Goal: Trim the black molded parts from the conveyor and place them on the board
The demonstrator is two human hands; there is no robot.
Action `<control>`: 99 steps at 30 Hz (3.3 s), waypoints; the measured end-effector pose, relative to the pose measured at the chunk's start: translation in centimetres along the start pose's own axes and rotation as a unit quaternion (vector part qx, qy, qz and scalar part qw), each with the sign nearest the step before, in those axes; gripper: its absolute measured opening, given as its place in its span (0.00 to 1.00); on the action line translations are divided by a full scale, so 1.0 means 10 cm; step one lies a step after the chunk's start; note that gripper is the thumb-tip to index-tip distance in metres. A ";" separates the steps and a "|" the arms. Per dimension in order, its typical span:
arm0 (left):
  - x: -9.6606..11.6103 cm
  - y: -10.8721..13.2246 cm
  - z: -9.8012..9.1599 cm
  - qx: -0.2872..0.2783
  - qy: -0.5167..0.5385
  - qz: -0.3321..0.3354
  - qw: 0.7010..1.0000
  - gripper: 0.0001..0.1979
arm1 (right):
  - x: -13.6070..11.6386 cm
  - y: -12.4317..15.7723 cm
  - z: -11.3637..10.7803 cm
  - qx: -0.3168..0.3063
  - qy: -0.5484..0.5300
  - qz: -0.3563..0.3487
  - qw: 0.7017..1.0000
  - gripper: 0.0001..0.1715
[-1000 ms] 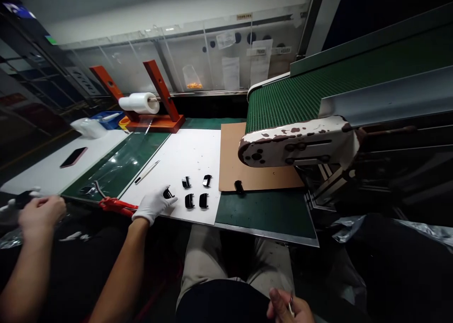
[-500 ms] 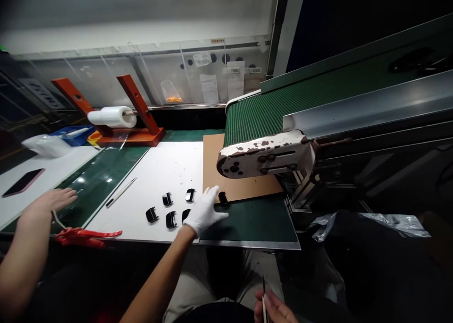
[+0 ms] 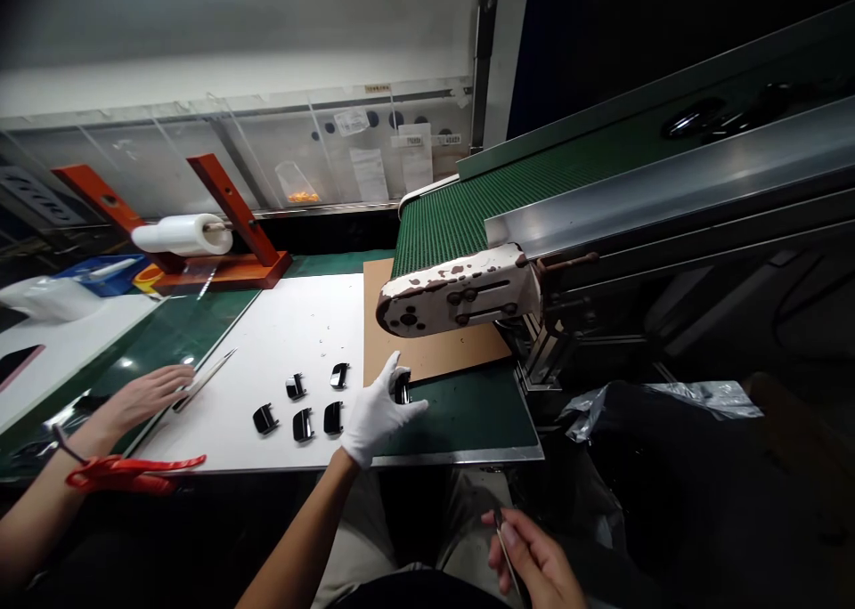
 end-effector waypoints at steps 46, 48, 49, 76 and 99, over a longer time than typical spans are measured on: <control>1.19 1.09 -0.29 0.032 0.304 0.161 0.939 0.48 | -1.65 0.51 0.86 -0.017 0.662 -0.487 0.569 0.48; 1.17 1.09 -0.28 0.032 0.307 0.149 0.939 0.48 | -1.64 0.50 0.86 -0.015 0.665 -0.487 0.566 0.49; 1.17 1.09 -0.28 0.031 0.308 0.144 0.940 0.48 | -1.64 0.50 0.86 -0.015 0.665 -0.488 0.565 0.50; 1.06 1.03 -0.20 0.017 0.320 0.046 0.946 0.47 | -1.55 0.47 0.87 -0.017 0.664 -0.505 0.552 0.43; 1.13 1.09 -0.12 -0.028 0.577 0.035 0.815 0.50 | -1.13 0.45 0.66 0.005 0.241 -0.389 0.889 0.42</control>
Point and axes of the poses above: each hand's wrist, its own y-axis away from the middle knuckle, its own z-axis out of the palm, x = y × z, the point moved 6 cm from there along -y, towards the middle knuckle
